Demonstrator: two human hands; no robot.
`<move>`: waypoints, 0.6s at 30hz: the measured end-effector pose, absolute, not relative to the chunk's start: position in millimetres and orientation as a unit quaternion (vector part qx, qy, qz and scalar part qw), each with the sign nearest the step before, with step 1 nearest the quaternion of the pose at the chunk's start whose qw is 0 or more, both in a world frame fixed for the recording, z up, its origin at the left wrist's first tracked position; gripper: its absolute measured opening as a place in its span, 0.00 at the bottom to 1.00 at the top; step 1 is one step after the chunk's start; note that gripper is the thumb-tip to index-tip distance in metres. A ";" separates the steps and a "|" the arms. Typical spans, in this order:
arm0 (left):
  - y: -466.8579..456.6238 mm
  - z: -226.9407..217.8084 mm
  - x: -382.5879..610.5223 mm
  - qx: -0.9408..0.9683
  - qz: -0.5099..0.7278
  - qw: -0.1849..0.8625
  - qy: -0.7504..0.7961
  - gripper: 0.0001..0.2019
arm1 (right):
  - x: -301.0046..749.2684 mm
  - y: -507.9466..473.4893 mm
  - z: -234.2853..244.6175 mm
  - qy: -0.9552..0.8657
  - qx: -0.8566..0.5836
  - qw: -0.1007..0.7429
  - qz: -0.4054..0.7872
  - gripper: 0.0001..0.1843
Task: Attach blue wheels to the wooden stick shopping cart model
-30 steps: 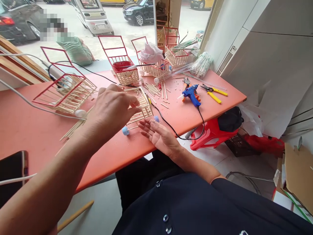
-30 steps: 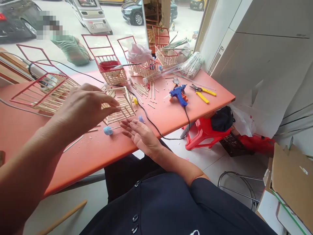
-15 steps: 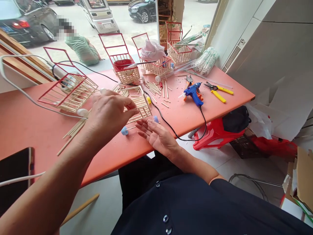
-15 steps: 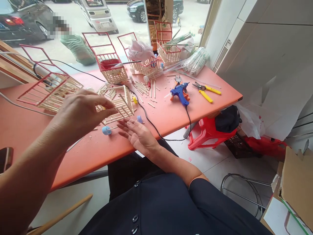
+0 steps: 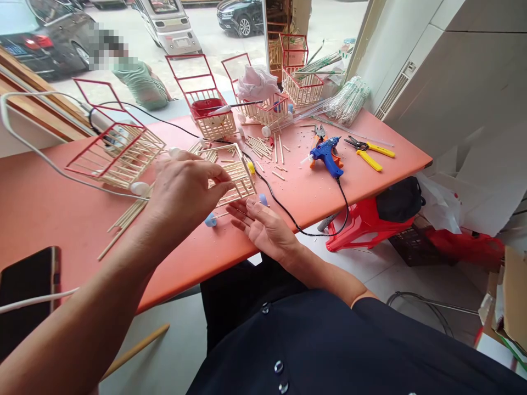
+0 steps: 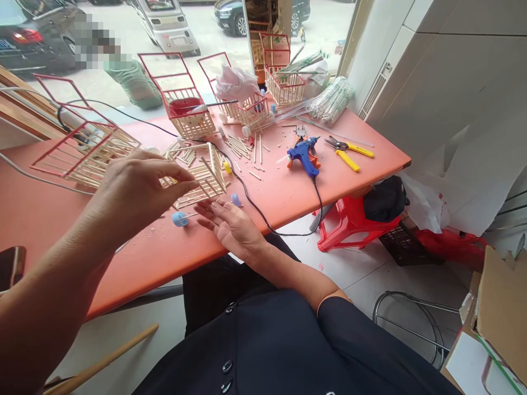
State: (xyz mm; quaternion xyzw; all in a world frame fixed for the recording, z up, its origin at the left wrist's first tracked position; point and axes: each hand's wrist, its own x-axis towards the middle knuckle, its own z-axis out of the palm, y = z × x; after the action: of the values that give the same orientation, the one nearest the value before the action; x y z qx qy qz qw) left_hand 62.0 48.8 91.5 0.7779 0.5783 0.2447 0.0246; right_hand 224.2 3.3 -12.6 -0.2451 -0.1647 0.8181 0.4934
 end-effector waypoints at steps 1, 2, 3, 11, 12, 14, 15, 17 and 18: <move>48.5 92.3 63.3 0.774 0.240 0.026 0.585 0.05 | 223.9 3.5 -12.5 -0.163 -0.246 0.494 0.818 0.05; 48.2 93.4 64.7 0.771 0.234 0.028 0.592 0.05 | 223.6 3.8 -12.3 -0.160 -0.247 0.494 0.818 0.04; 47.9 94.5 66.1 0.768 0.228 0.030 0.598 0.04 | 223.2 4.0 -11.8 -0.157 -0.248 0.494 0.818 0.04; 51.7 94.3 62.6 0.775 0.217 0.025 0.593 0.05 | 222.3 4.7 -9.5 -0.150 -0.242 0.497 0.819 0.06; 53.3 93.5 60.3 0.780 0.216 0.024 0.587 0.06 | 222.0 4.3 -9.6 -0.153 -0.242 0.498 0.819 0.05; 56.6 92.9 55.6 0.791 0.216 0.027 0.571 0.06 | 220.5 3.4 -9.7 -0.155 -0.244 0.502 0.815 0.04; 58.2 93.2 53.7 0.798 0.215 0.030 0.563 0.06 | 219.3 3.1 -9.5 -0.154 -0.245 0.505 0.813 0.04; 60.4 95.3 51.2 0.803 0.211 0.036 0.556 0.06 | 216.1 3.0 -8.6 -0.152 -0.245 0.514 0.808 0.05; 60.7 97.0 50.8 0.802 0.207 0.035 0.560 0.06 | 214.3 3.2 -8.0 -0.151 -0.244 0.519 0.805 0.04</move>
State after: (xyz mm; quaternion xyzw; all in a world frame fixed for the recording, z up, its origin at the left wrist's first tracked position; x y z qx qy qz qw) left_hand 50.8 60.7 97.0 0.8017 0.5596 0.2071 0.0351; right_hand 214.3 3.2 -8.0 -0.2444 -0.1507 0.8051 0.5190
